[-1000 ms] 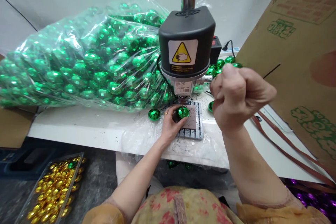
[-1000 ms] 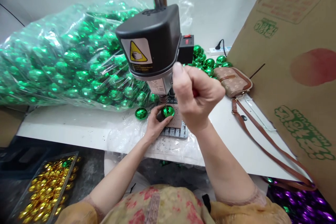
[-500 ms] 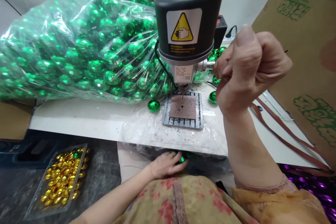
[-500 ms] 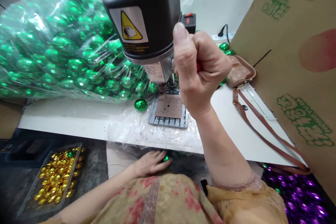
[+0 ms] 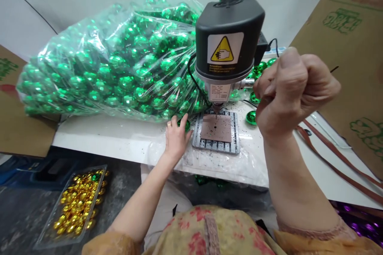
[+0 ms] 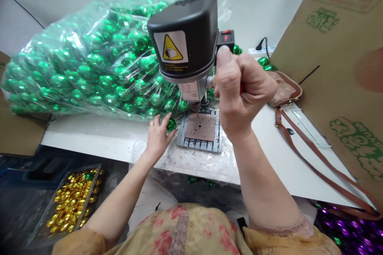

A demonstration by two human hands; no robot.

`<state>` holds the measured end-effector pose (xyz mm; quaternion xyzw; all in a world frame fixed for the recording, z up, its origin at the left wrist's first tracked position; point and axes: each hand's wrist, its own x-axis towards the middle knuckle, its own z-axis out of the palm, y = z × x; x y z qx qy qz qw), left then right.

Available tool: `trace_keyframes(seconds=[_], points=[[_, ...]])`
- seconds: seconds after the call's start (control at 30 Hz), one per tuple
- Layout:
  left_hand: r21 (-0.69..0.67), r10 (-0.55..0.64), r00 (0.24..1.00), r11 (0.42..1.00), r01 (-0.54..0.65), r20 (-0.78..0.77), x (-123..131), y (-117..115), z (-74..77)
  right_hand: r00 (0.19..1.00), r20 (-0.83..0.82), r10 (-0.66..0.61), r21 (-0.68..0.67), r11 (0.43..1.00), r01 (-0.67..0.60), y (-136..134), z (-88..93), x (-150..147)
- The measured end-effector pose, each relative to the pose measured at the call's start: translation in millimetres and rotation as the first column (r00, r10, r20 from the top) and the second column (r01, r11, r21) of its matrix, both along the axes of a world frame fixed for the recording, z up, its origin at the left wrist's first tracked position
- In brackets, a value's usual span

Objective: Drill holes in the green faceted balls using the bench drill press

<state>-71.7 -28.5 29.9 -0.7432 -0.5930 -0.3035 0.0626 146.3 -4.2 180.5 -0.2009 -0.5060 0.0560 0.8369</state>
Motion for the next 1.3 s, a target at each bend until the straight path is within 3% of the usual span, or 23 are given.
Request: trace_keyframes(seconds=[0.13, 0.23, 0.33, 0.4, 0.53, 0.7, 0.83, 0.97, 1.1, 1.3], points=[[-0.135, -0.076, 0.997, 0.988, 0.071, -0.031, -11, 22, -9.1, 0.998, 0.057, 0.005, -0.01, 1.0, -0.005, -1, 0.6, 1], [-0.176, -0.143, 0.99, 0.974, 0.143, 0.015, -16, 17, -14.9, 0.998, 0.053, 0.02, 0.013, 1.0, -0.021, 0, 0.0, 1], [-0.117, -0.185, 0.966, 0.971, 0.208, 0.178, -12, 11, -12.1, 0.998, 0.059, -0.036, -0.044, 0.998, 0.038, 0, -0.6, 0], [-0.089, -0.223, 0.902, 0.958, 0.273, 0.371, -3, 7, -8.1, 0.995, 0.07, -0.065, -0.084, 0.994, 0.071, -1, -0.9, -1], [-0.147, -0.223, 0.67, 0.882, 0.448, 0.708, 23, 8, -4.2, 0.993, 0.079, -0.087, -0.1, 0.991, 0.094, -2, -2.7, -2], [-0.163, -0.142, 0.541, 0.864, 0.477, 0.829, 41, 27, -10.7, 0.987, 0.118, -0.109, -0.127, 0.984, 0.124, -1, -5.2, -1], [-0.185, -0.148, 0.557, 0.848, 0.497, 0.817, 44, 37, -16.1, 0.996, 0.089, -0.029, -0.089, 0.995, 0.037, -3, -3.7, 0], [-0.232, -0.175, 0.647, 0.839, 0.493, 0.742, 46, 37, -16.9, 0.997, 0.078, -0.001, -0.087, 0.996, 0.008, -6, -1.6, 0], [-0.237, -0.196, 0.735, 0.866, 0.44, 0.649, 52, 35, -14.4, 0.996, 0.086, -0.008, -0.09, 0.996, 0.016, -7, -0.2, 0], [-0.197, -0.148, 0.723, 0.908, 0.37, 0.675, 70, 29, -16.4, 0.997, 0.077, 0.012, -0.072, 0.997, -0.007, -5, 0.6, 0]])
